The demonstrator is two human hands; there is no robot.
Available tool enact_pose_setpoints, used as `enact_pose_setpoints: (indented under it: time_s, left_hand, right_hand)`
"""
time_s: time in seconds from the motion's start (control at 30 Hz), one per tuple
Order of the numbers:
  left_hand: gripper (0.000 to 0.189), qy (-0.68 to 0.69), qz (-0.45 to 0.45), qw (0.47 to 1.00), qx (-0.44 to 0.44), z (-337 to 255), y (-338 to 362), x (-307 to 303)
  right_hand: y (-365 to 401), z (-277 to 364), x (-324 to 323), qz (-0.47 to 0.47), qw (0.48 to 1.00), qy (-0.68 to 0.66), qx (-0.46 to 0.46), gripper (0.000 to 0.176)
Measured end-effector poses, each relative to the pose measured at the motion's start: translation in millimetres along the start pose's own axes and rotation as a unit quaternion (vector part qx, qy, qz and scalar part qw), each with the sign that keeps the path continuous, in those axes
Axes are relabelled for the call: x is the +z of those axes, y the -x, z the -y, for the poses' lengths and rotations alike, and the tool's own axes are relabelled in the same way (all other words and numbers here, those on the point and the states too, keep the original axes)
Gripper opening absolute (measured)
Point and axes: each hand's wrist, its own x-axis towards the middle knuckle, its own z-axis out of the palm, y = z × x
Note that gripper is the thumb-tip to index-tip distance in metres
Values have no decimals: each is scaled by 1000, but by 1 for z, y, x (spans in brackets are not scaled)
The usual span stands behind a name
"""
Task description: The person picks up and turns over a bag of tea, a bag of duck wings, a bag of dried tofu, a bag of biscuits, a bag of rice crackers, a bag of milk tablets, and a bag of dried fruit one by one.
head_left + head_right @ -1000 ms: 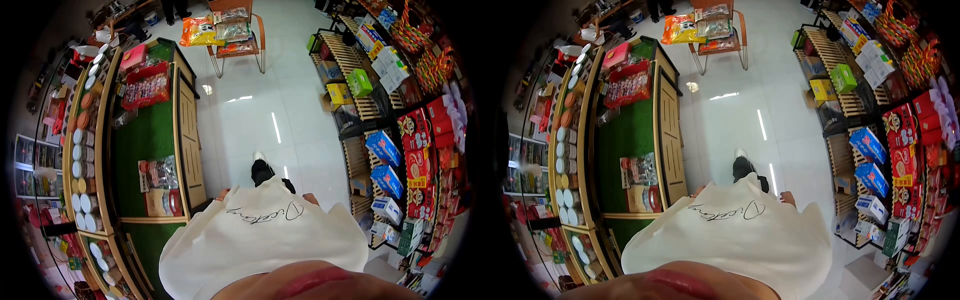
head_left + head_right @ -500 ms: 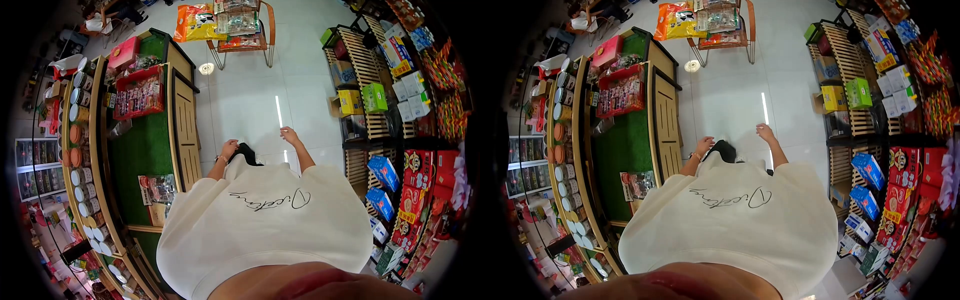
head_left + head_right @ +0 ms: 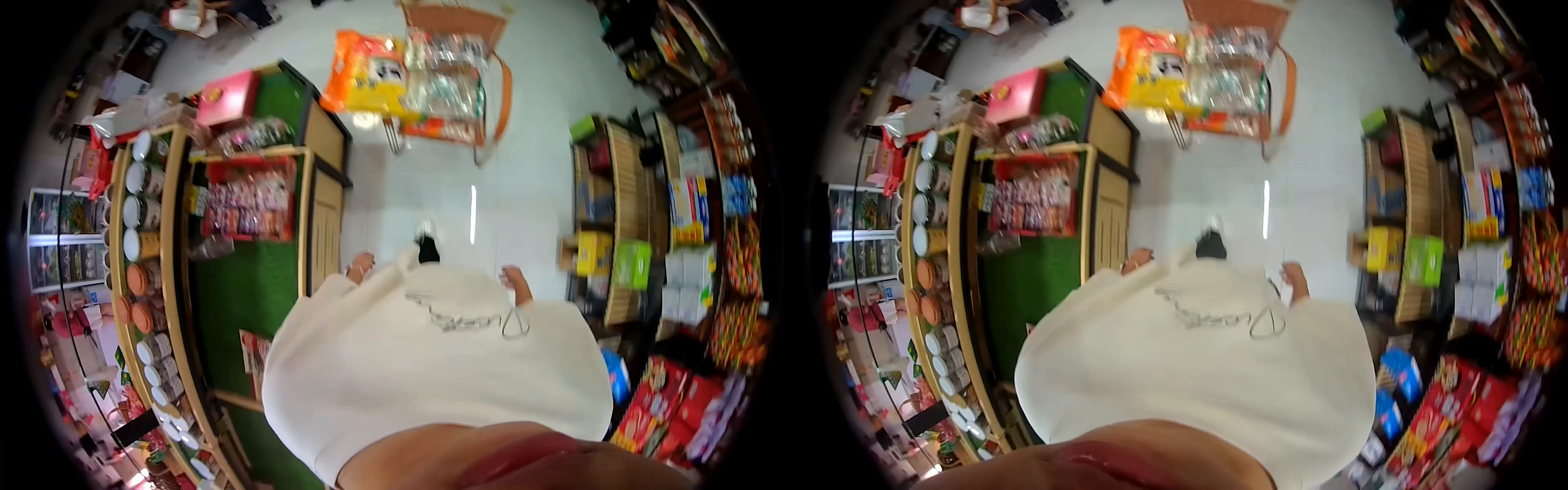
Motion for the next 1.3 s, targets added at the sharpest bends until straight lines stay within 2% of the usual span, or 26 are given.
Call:
enact_pose_setpoints:
  time_s: [0.03, 0.07, 0.1, 0.13, 0.17, 0.2, 0.27, 0.3, 0.33, 0.37, 0.4, 0.5, 0.6, 0.7, 0.77, 0.83, 0.9, 0.97, 1.03, 1.07, 1.13, 1.17, 1.2, 1.23, 1.3]
  left_hand:
    - [27, 69, -23, 996, -43, -23, -37, -14]
    - [29, 94, -63, 992, -58, -72, -24, -30]
    - [30, -53, -69, 996, 33, -90, -57, -41]
    - [32, -202, -60, 972, 107, -98, -87, -55]
    - [33, -344, -42, 920, 181, -103, -109, -62]
    - [35, 47, -66, 996, 31, -154, -87, -66]
    - [35, -18, -54, 996, 70, -216, -105, -79]
    - [33, 73, -53, 990, 106, -236, -116, -76]
    - [31, 164, -54, 975, 142, -254, -126, -72]
    - [29, 194, -43, 971, 137, -276, -128, -70]
    - [27, 224, -30, 965, 131, -295, -128, -67]
    - [27, 252, -8, 963, 97, -317, -133, -46]
    - [27, 315, 19, 947, 63, -316, -151, -24]
    - [29, 329, 40, 942, 47, -328, -194, -25]
    - [31, 330, 6, 944, 24, -356, -231, -36]
    - [31, 349, -5, 937, -6, -402, -230, -52]
    - [32, 375, 22, 927, -15, -453, -236, -65]
    - [32, 388, 45, 920, -12, -503, -278, -79]
    - [33, 393, 64, 917, -29, -525, -312, -78]
    - [35, 451, 55, 890, -27, -544, -326, -74]
    - [39, 431, 54, 900, -33, -589, -348, -78]
    - [41, 423, 54, 904, -41, -609, -352, -77]
    - [47, 433, 58, 899, -27, -628, -358, -74]
    - [46, 449, 52, 891, -52, -644, -366, -70]
    - [43, 481, 39, 870, -101, -664, -383, -58]
  right_hand:
    - [-15, 37, -5, -20, 998, -31, -46, 29]
    - [-29, 58, -9, -38, 994, -62, -84, 30]
    - [-26, 67, -8, -53, 990, -89, -99, 31]
    - [-28, 81, -4, -33, 986, -113, -121, 33]
    - [-29, 107, -2, -15, 980, -138, -141, 36]
    - [-4, 141, 10, -39, 981, -136, -134, 38]
    - [4, 188, 29, -5, 984, -96, -146, 35]
    - [4, 206, 38, 22, 982, -73, -170, 32]
    - [-6, 216, 45, 62, 970, -27, -233, 31]
    - [-24, 226, 52, 102, 950, 20, -295, 30]
    - [-36, 238, 51, 102, 950, 17, -294, 30]
    - [-56, 268, 40, 97, 961, 7, -259, 31]
    - [-69, 326, 20, 88, 981, 25, -172, 33]
    - [-72, 396, 4, 127, 980, -19, -152, 36]
    - [-88, 448, -7, 157, 978, -57, -126, 41]
    - [-130, 497, -17, 149, 982, -54, -101, 42]
    - [-155, 542, -26, 133, 979, -71, -137, 51]
    - [-170, 608, -37, 93, 976, -95, -172, 61]
    - [-141, 661, -41, 34, 977, -121, -175, 72]
    - [-143, 680, -42, 35, 975, -126, -179, 77]
    - [-154, 718, -46, 38, 972, -131, -193, 86]
    - [-134, 739, -48, 61, 962, -159, -213, 75]
    - [-142, 746, -44, 72, 951, -183, -239, 72]
    - [-159, 750, -43, 83, 939, -205, -264, 69]
    - [-176, 759, -46, 125, 943, -169, -258, 60]
